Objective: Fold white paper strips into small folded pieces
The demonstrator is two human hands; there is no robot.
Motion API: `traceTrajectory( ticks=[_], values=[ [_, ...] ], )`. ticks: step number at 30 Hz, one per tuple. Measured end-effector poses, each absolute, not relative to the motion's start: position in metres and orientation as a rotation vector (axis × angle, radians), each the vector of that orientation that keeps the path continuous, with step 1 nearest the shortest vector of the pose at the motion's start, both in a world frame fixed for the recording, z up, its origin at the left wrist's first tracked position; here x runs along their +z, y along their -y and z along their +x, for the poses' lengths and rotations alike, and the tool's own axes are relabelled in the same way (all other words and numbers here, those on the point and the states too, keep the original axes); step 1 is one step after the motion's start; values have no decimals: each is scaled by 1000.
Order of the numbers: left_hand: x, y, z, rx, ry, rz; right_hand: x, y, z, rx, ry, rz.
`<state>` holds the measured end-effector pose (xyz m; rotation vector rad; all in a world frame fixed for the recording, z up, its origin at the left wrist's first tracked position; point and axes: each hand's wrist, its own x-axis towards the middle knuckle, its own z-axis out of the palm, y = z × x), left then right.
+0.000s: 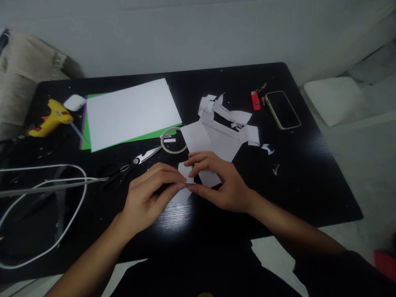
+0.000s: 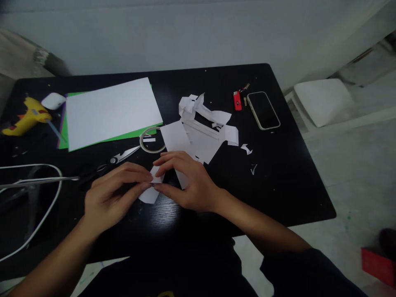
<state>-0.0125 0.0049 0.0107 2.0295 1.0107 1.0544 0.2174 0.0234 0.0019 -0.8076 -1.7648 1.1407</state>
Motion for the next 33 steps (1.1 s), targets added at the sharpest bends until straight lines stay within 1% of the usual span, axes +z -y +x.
traceTrajectory(
  ticks=[10, 25, 33],
  values=[
    [12, -6, -8, 1037, -962, 2009, 1, -24, 214, 1016, 1761, -709],
    [13, -1, -6, 1013, -988, 1985, 6, -23, 215, 1195, 1745, -790],
    [13, -3, -7, 1004, -991, 2011, 5, -23, 216, 1197, 1726, -783]
  ],
)
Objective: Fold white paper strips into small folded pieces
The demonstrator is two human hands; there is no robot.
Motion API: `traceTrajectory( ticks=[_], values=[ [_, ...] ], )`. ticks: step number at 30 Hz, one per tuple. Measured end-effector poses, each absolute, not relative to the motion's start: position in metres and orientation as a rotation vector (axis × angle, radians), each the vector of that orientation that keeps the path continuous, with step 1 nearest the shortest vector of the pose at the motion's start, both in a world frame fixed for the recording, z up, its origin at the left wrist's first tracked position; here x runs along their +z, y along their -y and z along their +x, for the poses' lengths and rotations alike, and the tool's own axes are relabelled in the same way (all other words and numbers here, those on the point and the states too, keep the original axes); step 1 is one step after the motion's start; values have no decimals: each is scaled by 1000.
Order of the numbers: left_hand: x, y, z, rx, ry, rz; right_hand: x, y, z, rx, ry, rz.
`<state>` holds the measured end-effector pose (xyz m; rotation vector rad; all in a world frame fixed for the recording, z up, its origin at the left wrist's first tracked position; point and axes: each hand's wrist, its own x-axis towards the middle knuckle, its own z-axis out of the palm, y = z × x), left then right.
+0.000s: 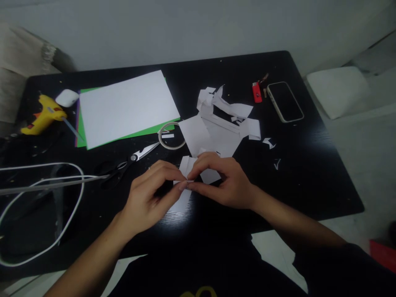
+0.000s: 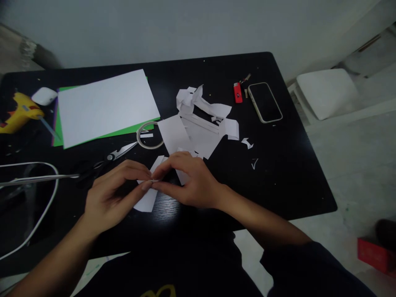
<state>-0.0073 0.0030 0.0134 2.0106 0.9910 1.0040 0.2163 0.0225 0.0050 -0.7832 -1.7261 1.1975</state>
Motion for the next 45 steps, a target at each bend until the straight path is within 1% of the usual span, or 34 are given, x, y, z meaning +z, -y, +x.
traceTrajectory(
  ticks=[8, 18, 22, 29, 39, 42, 45],
  values=[
    [15, -5, -9, 982, -979, 2018, 6, -23, 216, 1256, 1694, -813],
    [14, -4, -10, 956, -1010, 2004, 4, -20, 214, 1220, 1659, -853],
    [13, -3, -8, 960, -1017, 2010, 6, -21, 214, 1251, 1725, -903],
    [12, -4, -6, 934, -1025, 2049, 12, -24, 218, 1211, 1892, -933],
    [11, -5, -6, 881, -1010, 2044, 9, -22, 219, 1196, 2009, -897],
    [12, -5, -6, 872, -1036, 2010, 8, -22, 218, 1159, 2004, -899],
    [14, -5, -9, 882, -1049, 1931, 8, -23, 219, 1234, 1939, -872]
  ],
)
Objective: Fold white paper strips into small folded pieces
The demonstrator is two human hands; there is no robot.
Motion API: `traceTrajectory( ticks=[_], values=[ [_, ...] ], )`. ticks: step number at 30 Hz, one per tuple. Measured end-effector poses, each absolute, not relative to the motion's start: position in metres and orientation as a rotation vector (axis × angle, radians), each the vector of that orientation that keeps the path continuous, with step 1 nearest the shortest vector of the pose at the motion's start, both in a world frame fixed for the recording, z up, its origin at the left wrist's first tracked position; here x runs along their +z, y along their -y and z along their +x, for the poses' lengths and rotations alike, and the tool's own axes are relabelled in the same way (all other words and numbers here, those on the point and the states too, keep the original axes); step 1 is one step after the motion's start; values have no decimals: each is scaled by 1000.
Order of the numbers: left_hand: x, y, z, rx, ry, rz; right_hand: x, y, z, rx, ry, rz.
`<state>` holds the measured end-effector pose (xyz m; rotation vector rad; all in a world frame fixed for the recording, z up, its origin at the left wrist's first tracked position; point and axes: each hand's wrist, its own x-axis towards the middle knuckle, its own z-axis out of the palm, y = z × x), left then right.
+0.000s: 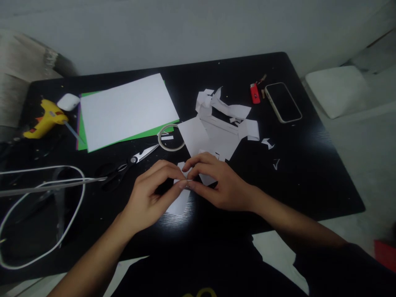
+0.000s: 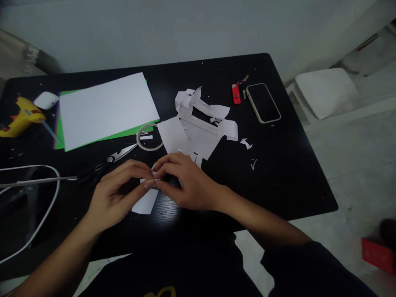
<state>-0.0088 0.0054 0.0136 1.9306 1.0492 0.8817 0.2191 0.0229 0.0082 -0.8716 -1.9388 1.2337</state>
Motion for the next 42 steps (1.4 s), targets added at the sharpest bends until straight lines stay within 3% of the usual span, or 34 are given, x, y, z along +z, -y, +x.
traceTrajectory(
  ticks=[7, 16, 28, 42],
  values=[
    [18, -15, -23, 800, -970, 1626, 10, -30, 225, 1566, 1761, -746],
    [20, -16, -21, 782, -894, 1661, 4, -30, 222, 1633, 1679, -779],
    [15, -15, -22, 773, -943, 1676, 0, -31, 218, 1976, 1395, -789],
    [14, -15, -25, 619, -1047, 1679, -3, -31, 216, 2039, 1208, -864]
  ],
)
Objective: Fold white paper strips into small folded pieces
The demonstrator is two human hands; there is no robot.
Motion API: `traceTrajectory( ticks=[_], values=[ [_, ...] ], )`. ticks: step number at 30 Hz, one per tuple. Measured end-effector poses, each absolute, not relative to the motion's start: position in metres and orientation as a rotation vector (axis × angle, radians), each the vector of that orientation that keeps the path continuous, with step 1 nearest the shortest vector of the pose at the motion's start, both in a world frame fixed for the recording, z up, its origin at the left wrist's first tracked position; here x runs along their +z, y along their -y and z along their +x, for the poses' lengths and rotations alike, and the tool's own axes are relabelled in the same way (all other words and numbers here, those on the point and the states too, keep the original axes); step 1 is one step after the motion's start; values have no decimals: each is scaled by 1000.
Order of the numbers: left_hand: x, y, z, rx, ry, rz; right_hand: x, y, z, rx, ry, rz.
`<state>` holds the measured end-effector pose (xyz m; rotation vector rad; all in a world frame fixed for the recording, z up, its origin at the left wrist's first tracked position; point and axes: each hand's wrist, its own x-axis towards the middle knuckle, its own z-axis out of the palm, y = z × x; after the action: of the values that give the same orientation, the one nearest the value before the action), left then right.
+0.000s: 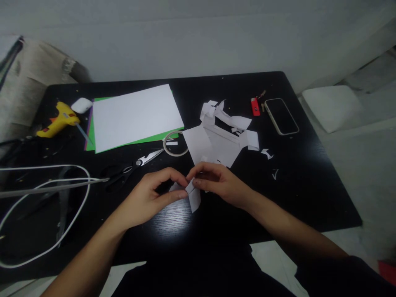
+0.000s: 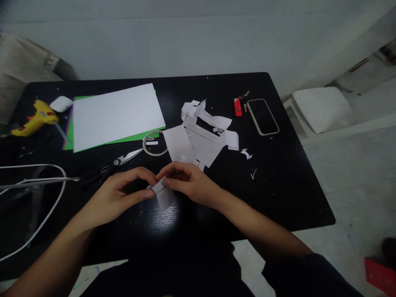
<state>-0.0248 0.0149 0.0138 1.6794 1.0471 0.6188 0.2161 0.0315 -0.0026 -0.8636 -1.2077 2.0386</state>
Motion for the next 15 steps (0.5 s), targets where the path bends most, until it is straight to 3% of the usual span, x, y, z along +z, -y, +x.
traceTrajectory(
  ticks=[15],
  values=[
    [13, -16, -20, 690, -960, 1703, -5, -26, 212, 1997, 1075, -938]
  ],
)
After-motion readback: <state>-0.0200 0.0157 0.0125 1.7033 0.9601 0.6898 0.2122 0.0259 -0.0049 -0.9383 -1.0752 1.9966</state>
